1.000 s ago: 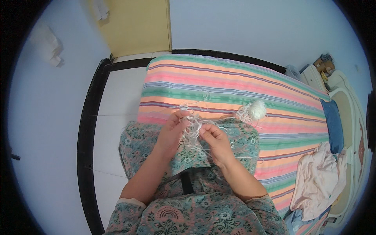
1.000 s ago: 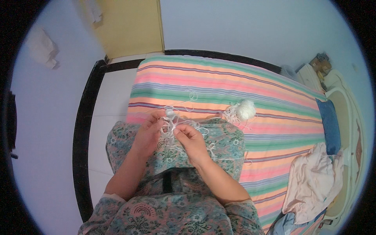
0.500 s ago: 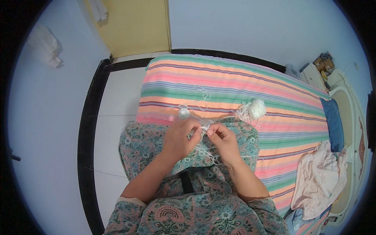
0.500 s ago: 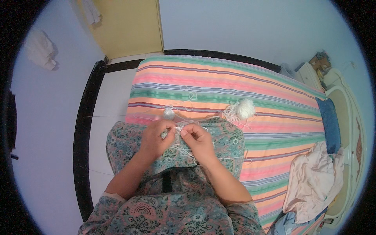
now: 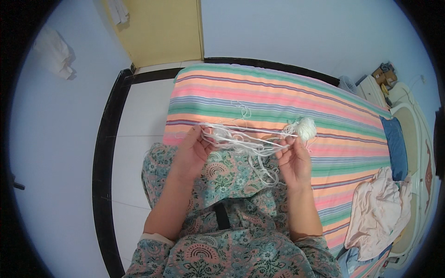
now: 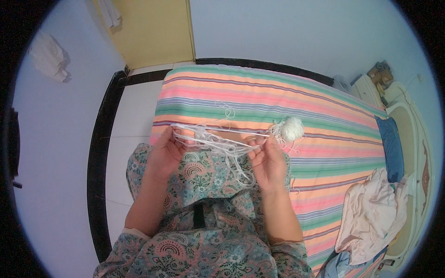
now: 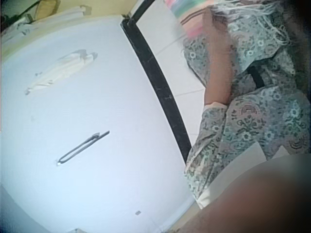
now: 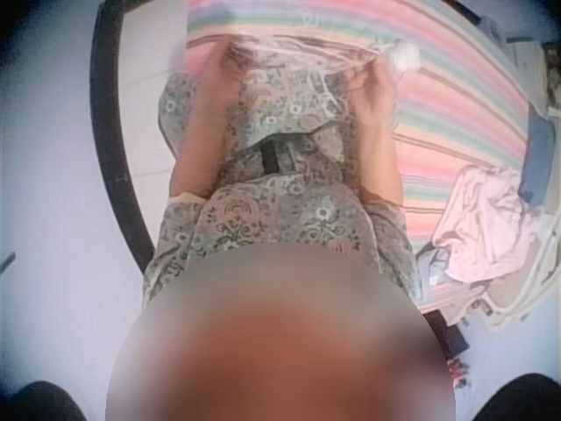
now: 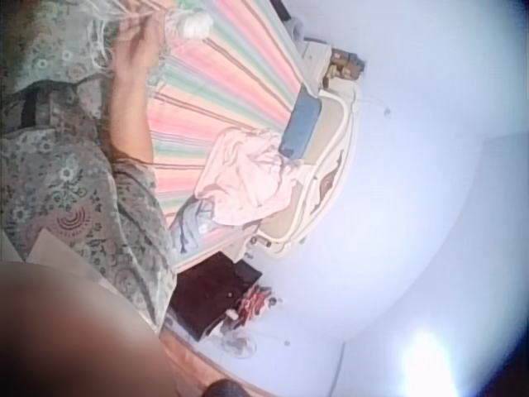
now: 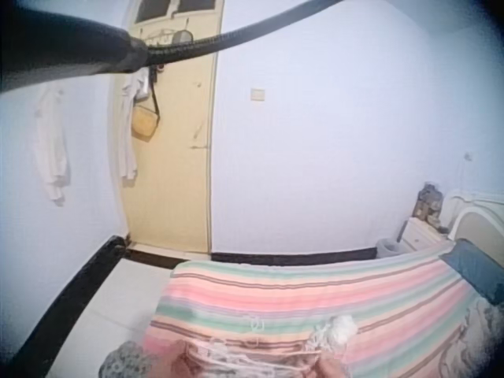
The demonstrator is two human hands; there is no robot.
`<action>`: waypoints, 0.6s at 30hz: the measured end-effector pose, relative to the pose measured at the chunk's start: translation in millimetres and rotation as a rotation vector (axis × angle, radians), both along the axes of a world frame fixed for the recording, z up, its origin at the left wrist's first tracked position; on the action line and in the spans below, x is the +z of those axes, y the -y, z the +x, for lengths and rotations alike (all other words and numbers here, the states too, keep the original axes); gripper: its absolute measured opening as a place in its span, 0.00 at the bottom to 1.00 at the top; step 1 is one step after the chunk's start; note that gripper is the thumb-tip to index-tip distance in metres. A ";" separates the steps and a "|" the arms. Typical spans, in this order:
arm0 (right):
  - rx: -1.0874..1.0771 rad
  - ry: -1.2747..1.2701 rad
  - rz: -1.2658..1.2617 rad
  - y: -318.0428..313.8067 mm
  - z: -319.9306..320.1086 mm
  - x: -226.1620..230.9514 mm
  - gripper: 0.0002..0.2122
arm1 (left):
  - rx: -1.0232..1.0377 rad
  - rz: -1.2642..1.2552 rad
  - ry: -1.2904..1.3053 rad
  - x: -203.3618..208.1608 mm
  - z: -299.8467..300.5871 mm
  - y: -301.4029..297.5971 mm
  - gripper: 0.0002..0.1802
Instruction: The person sits on a bed and untangles a long strand of white yarn by hand. They pull the yarn from a tangled mass, stretch it out, and then wind it into a neat ball.
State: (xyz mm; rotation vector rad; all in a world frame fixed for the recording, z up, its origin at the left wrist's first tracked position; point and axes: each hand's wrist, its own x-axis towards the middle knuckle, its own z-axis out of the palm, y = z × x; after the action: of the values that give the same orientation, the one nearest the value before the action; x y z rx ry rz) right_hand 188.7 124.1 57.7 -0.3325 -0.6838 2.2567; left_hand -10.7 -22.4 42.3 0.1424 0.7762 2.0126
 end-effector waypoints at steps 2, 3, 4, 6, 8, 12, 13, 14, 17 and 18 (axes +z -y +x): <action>0.023 -0.053 -0.037 -10.5 7.9 -2.4 0.06 | 0.005 0.069 0.079 -0.7 -7.4 2.4 0.10; -0.022 0.047 -0.019 -12.5 11.9 1.9 0.06 | -0.004 0.106 0.113 -3.5 -13.0 5.0 0.09; -0.013 0.080 0.026 -15.0 14.6 6.8 0.06 | -0.014 0.143 0.146 -5.0 -17.9 7.8 0.09; 0.001 0.150 0.116 -21.0 20.9 16.0 0.05 | -0.048 0.206 0.170 3.2 -23.1 13.9 0.09; -0.038 0.250 0.164 -26.7 27.5 24.7 0.06 | -0.060 0.227 0.190 13.2 -26.4 18.9 0.09; -0.129 0.245 0.193 -40.5 44.9 38.4 0.06 | -0.031 0.230 0.204 26.0 -35.9 27.7 0.09; -0.145 0.219 0.172 -46.0 52.1 40.5 0.06 | -0.021 0.243 0.205 28.0 -38.7 30.1 0.09; -0.163 0.192 0.152 -51.6 60.7 42.3 0.06 | -0.014 0.266 0.193 30.5 -40.2 31.7 0.09; -0.116 -0.026 0.120 -59.9 85.8 49.5 0.06 | 0.005 0.332 0.145 36.7 -45.2 35.8 0.08; -0.106 -0.103 0.096 -62.6 93.0 52.1 0.06 | 0.009 0.351 0.121 38.3 -47.6 37.6 0.09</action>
State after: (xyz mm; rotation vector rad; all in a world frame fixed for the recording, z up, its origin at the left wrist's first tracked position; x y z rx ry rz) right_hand 281.8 186.6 109.8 -0.1992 -0.7016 2.1165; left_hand -58.4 -60.0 80.6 0.2172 0.3432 2.1299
